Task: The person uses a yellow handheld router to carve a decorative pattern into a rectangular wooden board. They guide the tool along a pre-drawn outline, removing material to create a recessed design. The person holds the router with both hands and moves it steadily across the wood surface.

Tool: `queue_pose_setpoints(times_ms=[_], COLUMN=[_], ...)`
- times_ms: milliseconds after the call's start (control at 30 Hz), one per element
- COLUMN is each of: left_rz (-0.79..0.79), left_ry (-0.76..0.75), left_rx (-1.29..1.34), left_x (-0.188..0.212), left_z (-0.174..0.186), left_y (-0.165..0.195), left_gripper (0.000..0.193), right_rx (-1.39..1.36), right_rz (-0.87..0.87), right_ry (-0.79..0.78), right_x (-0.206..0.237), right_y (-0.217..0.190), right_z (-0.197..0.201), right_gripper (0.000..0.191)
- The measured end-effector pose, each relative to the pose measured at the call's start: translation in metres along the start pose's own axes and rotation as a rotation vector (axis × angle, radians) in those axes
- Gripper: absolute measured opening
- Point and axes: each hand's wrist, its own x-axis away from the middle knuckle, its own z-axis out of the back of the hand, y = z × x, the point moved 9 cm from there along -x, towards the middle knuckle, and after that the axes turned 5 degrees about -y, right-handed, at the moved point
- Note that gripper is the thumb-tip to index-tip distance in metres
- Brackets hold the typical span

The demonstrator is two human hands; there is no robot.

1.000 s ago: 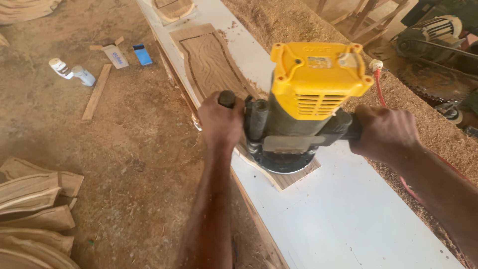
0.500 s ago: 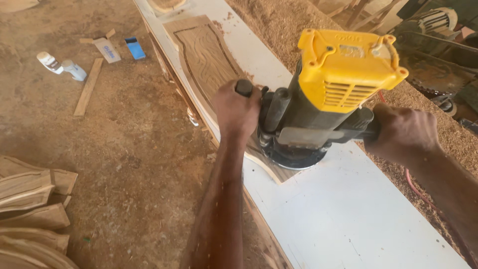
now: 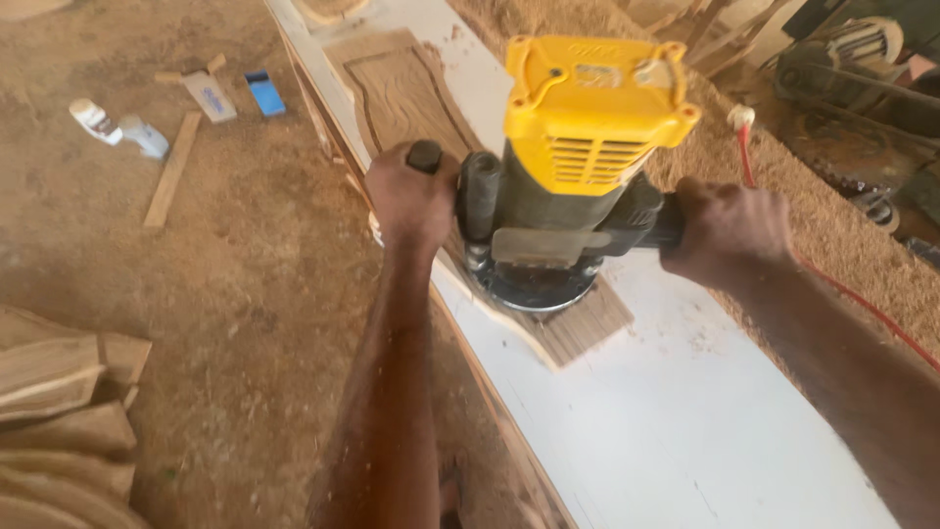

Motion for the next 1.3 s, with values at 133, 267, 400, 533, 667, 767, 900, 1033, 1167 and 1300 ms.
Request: queue_pose_setpoints(times_ms=[133, 267, 400, 533, 667, 767, 900, 1033, 1167, 1300], left_rz=[0.018, -0.021, 0.002, 0.054, 0.049, -0.035, 0.118, 0.023, 0.093, 0.129], left_ry=[0.006, -0.014, -0.016, -0.056, -0.05, 0.04, -0.032, 0.06, -0.004, -0.017], left_rx=[-0.006, 0.04, 0.029, 0.048, 0.091, 0.099, 0.046, 0.074, 0.036, 0.075], left_x=[-0.012, -0.009, 0.005, 0.017, 0.032, 0.029, 0.005, -0.016, -0.025, -0.016], left_z=[0.008, 0.005, -0.006, -0.019, -0.02, -0.007, -0.003, 0.023, 0.017, 0.007], left_y=[-0.005, 0.003, 0.004, 0.007, 0.018, 0.028, 0.007, 0.004, -0.003, -0.003], left_gripper=[0.022, 0.022, 0.023, 0.021, 0.013, 0.006, 0.013, 0.014, 0.021, 0.02], right_rx=[0.023, -0.053, -0.044, -0.027, 0.037, 0.055, 0.044, 0.005, -0.014, -0.015], right_rz=[0.015, 0.033, 0.017, -0.068, -0.058, -0.068, -0.015, -0.003, 0.041, 0.005], right_ry=[0.006, 0.072, 0.065, -0.011, 0.046, 0.048, 0.035, -0.003, 0.062, 0.01], right_x=[-0.017, -0.009, 0.004, 0.014, 0.023, 0.016, -0.008, -0.037, -0.044, -0.032], right_y=[-0.011, -0.004, 0.012, 0.032, 0.038, 0.035, 0.014, -0.007, -0.013, 0.003], right_z=[0.009, 0.012, 0.002, -0.012, -0.01, -0.01, -0.005, 0.002, 0.012, -0.001], right_gripper=[0.028, 0.018, 0.013, 0.017, 0.018, 0.019, 0.016, 0.011, 0.014, 0.007])
